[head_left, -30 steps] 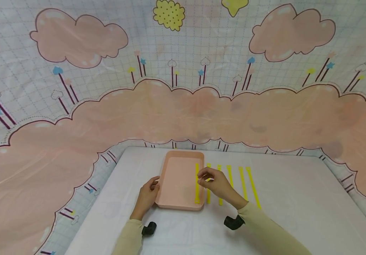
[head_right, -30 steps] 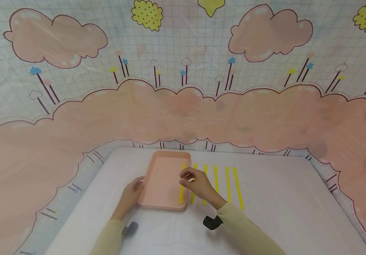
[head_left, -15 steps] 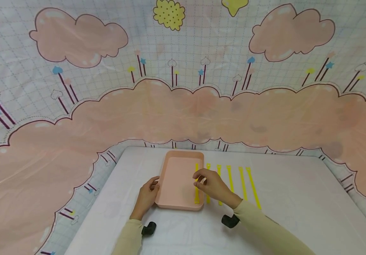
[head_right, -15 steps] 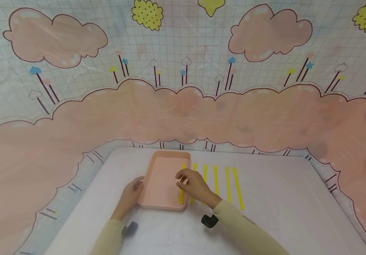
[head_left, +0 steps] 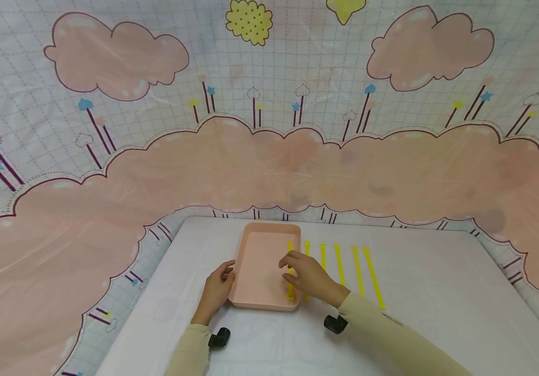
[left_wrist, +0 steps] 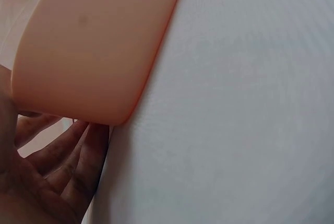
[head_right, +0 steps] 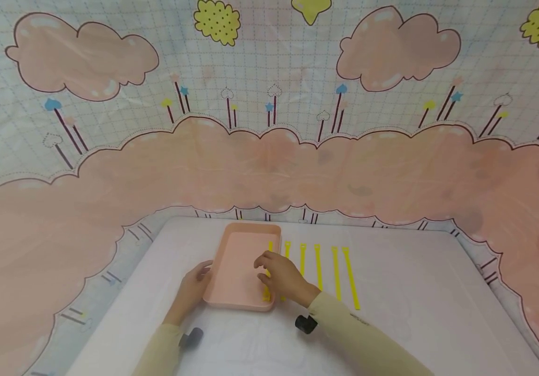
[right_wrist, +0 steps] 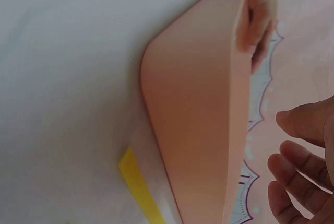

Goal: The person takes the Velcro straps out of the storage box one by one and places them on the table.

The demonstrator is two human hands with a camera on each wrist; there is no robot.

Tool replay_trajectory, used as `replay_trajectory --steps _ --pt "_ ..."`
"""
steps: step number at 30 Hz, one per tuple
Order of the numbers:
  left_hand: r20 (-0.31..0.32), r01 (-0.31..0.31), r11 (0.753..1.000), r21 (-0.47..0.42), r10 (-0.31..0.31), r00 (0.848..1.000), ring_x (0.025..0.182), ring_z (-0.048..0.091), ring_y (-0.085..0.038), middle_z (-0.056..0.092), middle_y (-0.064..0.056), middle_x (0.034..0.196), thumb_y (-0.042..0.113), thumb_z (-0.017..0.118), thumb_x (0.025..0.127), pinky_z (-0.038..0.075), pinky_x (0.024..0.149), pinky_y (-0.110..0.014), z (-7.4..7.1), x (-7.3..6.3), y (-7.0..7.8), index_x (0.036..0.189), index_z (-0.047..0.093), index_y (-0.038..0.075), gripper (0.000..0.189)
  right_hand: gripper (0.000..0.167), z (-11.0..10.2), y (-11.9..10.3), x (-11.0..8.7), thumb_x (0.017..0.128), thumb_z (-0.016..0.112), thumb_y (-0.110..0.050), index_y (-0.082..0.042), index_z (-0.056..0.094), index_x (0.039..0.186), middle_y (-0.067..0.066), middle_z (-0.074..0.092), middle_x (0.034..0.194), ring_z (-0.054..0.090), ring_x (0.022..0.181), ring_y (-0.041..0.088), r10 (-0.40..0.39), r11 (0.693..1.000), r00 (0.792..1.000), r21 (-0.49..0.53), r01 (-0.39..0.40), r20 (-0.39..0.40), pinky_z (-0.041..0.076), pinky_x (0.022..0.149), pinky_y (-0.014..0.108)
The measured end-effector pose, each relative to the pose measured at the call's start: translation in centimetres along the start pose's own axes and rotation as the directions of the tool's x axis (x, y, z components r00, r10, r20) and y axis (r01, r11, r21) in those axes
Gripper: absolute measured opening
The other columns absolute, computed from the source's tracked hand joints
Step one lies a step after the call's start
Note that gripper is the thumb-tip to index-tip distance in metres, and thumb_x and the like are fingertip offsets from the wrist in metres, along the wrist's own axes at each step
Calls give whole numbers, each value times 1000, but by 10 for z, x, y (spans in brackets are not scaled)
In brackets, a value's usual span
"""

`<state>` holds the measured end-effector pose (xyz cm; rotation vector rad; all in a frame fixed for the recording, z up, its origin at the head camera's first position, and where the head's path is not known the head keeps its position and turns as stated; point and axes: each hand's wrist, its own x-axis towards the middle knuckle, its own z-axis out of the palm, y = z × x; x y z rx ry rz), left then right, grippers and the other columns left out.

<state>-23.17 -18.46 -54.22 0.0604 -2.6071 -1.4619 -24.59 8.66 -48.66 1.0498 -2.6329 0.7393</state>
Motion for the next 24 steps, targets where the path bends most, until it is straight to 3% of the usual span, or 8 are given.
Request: replay_trajectory --steps 4,7,15,24 --pt "-6 -6 1000 -3 6 1000 109 66 -33 66 -21 121 10 56 98 53 93 -48 0 0 0 134 59 9 36 22 1 1 3 84 77 -13 -14 67 104 -3 64 108 65 96 15 -78 989 997 -127 79 11 56 84 31" --pt "-7 -6 1000 -1 6 1000 109 66 -33 66 -21 121 10 56 98 53 94 -48 0 -1 1 134 59 9 36 24 2 2 7 83 78 -12 -14 68 105 -3 64 107 64 98 16 -100 983 994 -154 105 37 56 84 32" --pt "-14 -6 1000 4 6 1000 108 66 -33 67 -21 120 9 56 98 53 92 -48 0 0 -1 133 60 9 36 27 1 7 21 85 77 -17 -16 67 110 -2 61 112 57 104 16 -87 976 977 -179 123 197 51 92 33" --pt "-7 5 1000 6 -5 1000 110 65 -33 66 -20 121 10 56 98 53 93 -48 0 1 -1 133 60 10 36 28 2 8 32 85 76 -15 -18 65 111 -2 59 112 55 105 19 -21 964 948 -245 103 316 47 87 36"
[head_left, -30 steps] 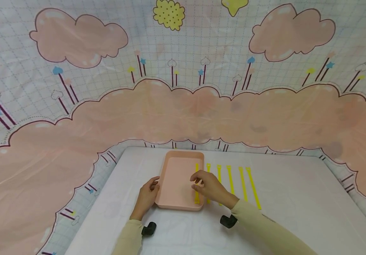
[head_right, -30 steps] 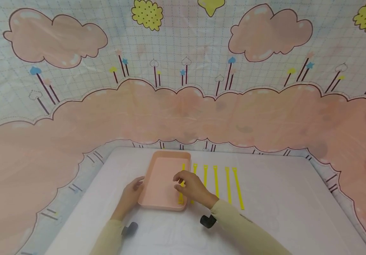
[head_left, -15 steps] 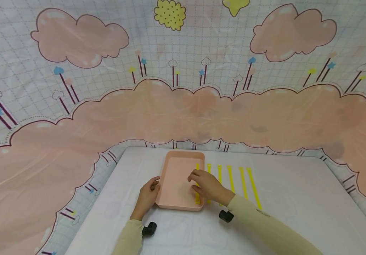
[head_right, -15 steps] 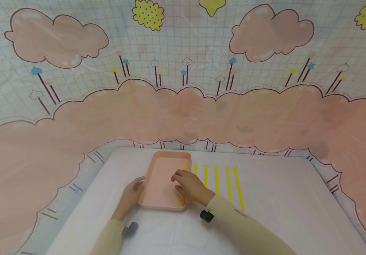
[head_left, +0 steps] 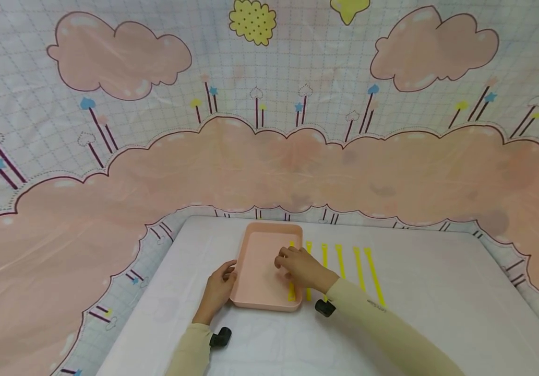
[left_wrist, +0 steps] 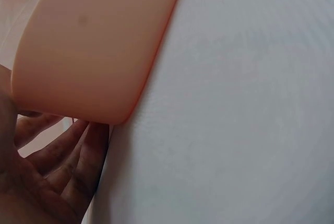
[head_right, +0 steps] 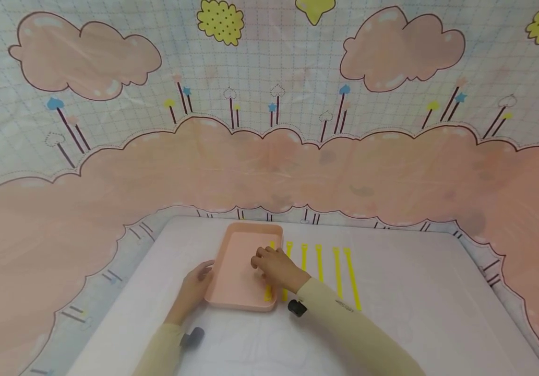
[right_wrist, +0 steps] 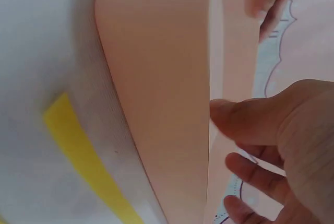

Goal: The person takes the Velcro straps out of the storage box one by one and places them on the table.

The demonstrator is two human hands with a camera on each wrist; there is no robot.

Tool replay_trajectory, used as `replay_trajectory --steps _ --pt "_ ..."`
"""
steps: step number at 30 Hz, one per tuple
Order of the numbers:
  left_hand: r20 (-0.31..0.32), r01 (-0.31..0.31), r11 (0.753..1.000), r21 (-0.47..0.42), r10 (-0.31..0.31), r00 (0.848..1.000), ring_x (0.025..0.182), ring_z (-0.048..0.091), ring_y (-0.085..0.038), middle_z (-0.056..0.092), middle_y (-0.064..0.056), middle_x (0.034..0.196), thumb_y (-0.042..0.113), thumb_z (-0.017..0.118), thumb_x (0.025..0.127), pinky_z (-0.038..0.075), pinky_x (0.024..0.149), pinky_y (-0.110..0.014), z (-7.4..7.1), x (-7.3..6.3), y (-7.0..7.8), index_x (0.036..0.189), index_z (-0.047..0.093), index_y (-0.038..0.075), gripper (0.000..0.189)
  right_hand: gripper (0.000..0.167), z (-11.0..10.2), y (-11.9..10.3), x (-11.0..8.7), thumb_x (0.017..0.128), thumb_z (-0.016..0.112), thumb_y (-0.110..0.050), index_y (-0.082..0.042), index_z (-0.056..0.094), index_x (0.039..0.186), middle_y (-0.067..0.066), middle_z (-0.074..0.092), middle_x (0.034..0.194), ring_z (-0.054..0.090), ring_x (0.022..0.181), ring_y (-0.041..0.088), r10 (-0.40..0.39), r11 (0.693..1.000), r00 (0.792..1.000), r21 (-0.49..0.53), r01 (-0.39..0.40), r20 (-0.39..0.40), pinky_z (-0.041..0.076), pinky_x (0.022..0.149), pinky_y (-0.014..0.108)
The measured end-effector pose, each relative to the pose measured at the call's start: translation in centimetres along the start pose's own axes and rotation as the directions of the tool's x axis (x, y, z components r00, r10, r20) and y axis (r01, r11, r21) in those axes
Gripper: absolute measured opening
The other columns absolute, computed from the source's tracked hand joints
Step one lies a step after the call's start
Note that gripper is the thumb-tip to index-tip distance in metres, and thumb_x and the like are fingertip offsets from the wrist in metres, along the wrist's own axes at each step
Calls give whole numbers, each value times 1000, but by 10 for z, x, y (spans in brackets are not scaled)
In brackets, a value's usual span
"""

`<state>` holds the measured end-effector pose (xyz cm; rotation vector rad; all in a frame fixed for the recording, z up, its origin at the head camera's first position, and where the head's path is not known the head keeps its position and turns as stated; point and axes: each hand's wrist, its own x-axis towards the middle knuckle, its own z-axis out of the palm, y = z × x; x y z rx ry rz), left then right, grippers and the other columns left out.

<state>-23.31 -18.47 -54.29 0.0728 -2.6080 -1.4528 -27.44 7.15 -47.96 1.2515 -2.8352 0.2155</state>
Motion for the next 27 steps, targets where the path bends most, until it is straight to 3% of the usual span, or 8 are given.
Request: replay_trajectory --steps 9,16,22,27 --pt "-2 1 1000 11 -1 1000 110 65 -33 66 -20 123 12 56 98 53 93 -49 -2 1 2 134 60 10 36 28 9 11 8 84 74 -9 -21 64 108 -1 60 110 55 99 17 14 999 998 -47 -11 65 46 84 34" --pt "12 7 1000 6 -7 1000 110 65 -33 65 -21 124 12 56 98 53 92 -48 -2 0 3 134 59 10 36 16 17 15 11 88 70 -18 -22 66 103 -3 60 104 55 94 16 52 992 995 -118 -43 80 46 84 33" --pt "9 4 1000 5 -4 1000 109 65 -33 65 -21 123 12 56 98 54 91 -47 -1 -2 3 134 59 9 36 21 21 11 13 86 75 -34 -24 63 100 -5 56 102 52 95 15 75 995 992 -69 -68 103 46 89 39" --pt "2 10 1000 0 -10 1000 108 65 -32 66 -20 122 12 57 98 54 91 -47 -1 -2 1 134 60 10 36 19 20 9 12 92 68 -18 -26 66 110 -2 60 110 56 101 18 19 999 996 -49 -15 82 47 87 38"
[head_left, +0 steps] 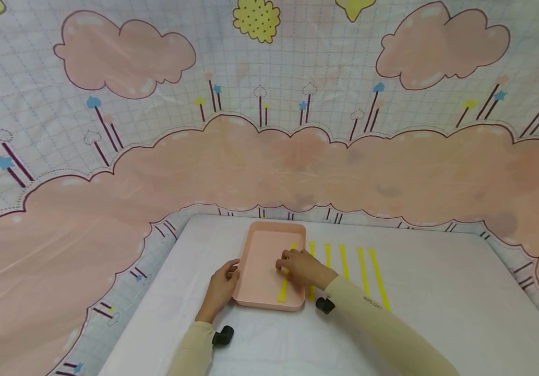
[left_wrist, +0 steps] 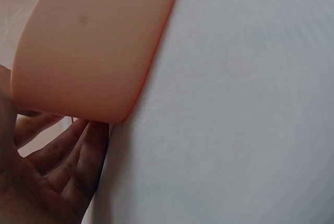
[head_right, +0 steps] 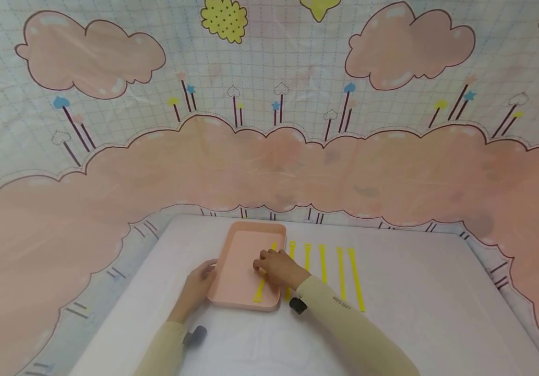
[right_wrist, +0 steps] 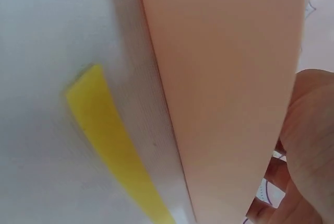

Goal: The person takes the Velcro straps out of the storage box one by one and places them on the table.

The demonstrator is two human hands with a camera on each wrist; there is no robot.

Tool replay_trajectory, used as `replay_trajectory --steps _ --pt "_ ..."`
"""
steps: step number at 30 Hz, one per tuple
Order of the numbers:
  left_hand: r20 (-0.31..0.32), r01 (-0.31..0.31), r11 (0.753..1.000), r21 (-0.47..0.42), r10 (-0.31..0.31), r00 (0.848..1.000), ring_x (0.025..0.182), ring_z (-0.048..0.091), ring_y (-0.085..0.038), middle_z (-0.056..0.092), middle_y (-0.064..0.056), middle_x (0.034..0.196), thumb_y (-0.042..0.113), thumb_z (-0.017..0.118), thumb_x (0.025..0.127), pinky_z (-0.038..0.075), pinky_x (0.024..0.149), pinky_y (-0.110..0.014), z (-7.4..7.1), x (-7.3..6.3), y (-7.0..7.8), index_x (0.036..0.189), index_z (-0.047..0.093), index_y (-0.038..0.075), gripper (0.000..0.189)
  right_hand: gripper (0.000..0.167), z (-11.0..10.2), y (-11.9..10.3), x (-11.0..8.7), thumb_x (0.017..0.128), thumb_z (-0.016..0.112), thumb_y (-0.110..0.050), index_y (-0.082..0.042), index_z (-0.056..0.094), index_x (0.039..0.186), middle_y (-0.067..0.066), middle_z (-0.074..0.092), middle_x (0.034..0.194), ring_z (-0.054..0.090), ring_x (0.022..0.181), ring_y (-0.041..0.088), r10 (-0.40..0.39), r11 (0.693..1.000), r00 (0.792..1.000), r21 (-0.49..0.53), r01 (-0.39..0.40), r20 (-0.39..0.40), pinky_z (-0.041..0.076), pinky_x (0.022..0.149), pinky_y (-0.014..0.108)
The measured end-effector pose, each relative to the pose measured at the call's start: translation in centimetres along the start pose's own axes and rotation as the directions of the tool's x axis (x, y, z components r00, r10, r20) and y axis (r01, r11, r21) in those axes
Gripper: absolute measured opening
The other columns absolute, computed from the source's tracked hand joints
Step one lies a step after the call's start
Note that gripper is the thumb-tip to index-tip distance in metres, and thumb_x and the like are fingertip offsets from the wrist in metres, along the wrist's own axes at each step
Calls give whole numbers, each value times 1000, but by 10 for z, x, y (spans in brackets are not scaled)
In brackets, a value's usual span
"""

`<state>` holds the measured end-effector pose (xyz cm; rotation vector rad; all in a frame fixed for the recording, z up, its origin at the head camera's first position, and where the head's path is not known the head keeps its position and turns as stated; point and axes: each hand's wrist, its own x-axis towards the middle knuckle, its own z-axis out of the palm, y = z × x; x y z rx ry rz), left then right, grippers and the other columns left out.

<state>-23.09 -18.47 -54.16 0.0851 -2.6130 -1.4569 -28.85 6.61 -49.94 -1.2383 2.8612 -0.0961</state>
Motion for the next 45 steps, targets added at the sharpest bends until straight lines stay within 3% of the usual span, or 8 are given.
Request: replay_trajectory --steps 4,10,26,36,41,45 --pt "-2 -2 1000 -1 2 1000 108 66 -31 66 -19 121 12 57 97 54 91 -46 1 1 -1 134 60 10 36 29 -1 1 -1 92 66 -9 -27 65 114 -1 60 114 55 103 18 -36 999 999 -25 36 0 47 88 39" --pt "4 -2 1000 2 2 1000 108 66 -32 66 -20 121 12 57 98 54 91 -47 2 0 -2 134 60 10 36 17 4 1 -2 93 67 -18 -28 65 107 0 58 117 54 104 19 -68 997 998 -48 68 -1 46 89 41" --pt "19 -23 1000 3 23 1000 109 66 -32 66 -20 122 12 57 98 53 93 -48 0 1 -1 134 59 10 37 15 4 0 -4 94 64 -13 -26 62 102 -2 54 105 49 99 18 -81 992 997 -94 80 -4 41 83 36" --pt "12 -30 1000 7 30 999 108 66 -32 67 -20 121 11 57 97 53 92 -48 -2 2 -3 133 60 10 36 15 6 0 -6 93 63 -9 -23 62 97 -2 52 100 47 94 15 -157 984 983 -105 147 -93 32 76 28" --pt "13 -25 1000 10 25 1000 109 66 -32 67 -20 121 12 57 97 53 93 -48 -2 2 -5 134 60 11 36 3 7 -1 -6 97 60 -21 -23 60 95 -2 54 104 49 95 15 -176 982 974 -98 163 -141 36 77 29" --pt "7 -25 1000 8 25 1000 108 66 -32 67 -20 121 11 57 97 53 93 -48 -1 2 -5 133 60 10 36 5 6 -1 -8 98 57 -27 -23 59 95 -3 55 109 50 98 15 -170 984 973 -87 158 -155 37 77 28"
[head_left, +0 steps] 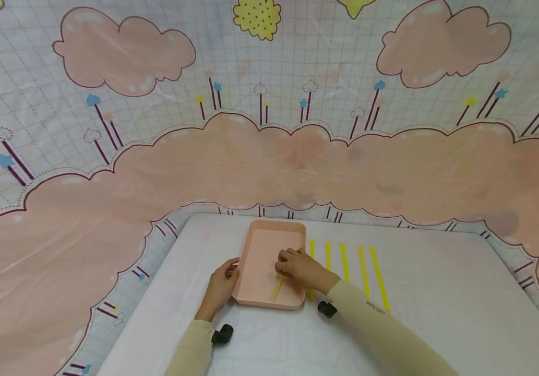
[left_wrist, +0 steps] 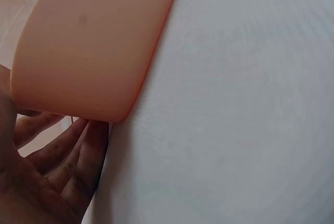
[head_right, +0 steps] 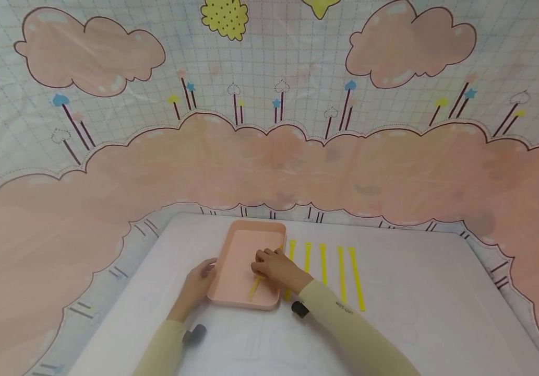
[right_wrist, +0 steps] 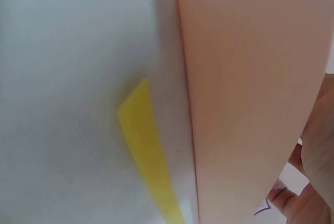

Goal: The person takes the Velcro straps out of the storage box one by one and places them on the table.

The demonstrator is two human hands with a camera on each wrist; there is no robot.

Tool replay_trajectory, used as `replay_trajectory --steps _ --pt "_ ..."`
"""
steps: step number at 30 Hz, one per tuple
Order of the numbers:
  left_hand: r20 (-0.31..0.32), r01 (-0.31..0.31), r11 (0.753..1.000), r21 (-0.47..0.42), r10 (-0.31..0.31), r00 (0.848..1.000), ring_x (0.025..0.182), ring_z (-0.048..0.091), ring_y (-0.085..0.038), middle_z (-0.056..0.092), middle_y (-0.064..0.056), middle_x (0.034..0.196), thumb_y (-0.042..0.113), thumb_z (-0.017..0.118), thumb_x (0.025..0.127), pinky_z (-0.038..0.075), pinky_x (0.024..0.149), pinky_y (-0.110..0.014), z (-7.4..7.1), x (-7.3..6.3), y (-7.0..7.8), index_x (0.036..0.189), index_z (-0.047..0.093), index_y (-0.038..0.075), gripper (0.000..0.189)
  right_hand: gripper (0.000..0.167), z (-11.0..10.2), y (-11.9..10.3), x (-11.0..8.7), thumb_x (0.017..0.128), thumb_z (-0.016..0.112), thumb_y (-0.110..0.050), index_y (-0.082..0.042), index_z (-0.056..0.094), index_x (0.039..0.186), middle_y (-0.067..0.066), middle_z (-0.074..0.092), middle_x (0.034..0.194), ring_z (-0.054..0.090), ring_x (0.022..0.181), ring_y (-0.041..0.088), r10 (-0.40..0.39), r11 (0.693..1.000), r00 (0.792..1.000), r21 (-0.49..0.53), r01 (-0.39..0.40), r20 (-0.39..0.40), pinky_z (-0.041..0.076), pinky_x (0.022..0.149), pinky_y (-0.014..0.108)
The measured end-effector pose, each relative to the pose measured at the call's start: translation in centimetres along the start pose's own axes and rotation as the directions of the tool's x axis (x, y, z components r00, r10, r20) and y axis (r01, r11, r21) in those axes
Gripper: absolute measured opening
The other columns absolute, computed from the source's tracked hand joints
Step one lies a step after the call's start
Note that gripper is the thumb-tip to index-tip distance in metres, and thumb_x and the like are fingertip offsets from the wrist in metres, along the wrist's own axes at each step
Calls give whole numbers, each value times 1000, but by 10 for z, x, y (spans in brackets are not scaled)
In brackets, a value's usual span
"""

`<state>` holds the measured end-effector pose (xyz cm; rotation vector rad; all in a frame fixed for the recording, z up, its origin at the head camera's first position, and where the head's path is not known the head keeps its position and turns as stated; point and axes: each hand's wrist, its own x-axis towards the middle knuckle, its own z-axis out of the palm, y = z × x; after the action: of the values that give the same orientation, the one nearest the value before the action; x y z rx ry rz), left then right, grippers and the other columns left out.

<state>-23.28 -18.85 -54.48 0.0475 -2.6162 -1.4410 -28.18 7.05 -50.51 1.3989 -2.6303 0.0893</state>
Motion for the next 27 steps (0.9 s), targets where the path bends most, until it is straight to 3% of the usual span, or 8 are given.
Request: replay_trajectory --steps 8,16,24,27 --pt "-4 8 1000 -5 -8 1000 108 66 -31 67 -19 120 11 57 97 53 93 -47 0 0 1 133 61 9 36 2 -5 -2 -2 97 60 -23 -22 59 95 -3 57 107 53 97 14 -21 1000 997 12 22 -81 38 76 26" --pt "-3 18 1000 -7 -18 1000 108 66 -32 67 -20 121 10 57 97 53 93 -47 1 -1 2 133 60 9 36 3 -10 -6 -5 96 61 -22 -20 62 94 -4 60 102 55 94 13 -40 997 975 53 53 -218 38 74 24" --pt "-7 14 1000 -6 -14 1000 107 66 -30 67 -19 120 11 57 97 53 92 -46 2 1 0 133 60 10 36 4 -16 -6 -8 93 66 -11 -14 65 95 -3 60 97 55 90 14 -13 987 940 145 66 -342 46 77 27" --pt "-3 11 1000 -9 -11 1000 108 66 -31 67 -19 120 11 57 98 53 92 -47 3 2 2 133 60 10 36 10 -17 -4 -8 90 69 -5 -13 63 91 -2 60 94 55 88 14 -7 982 913 168 82 -407 48 77 26"
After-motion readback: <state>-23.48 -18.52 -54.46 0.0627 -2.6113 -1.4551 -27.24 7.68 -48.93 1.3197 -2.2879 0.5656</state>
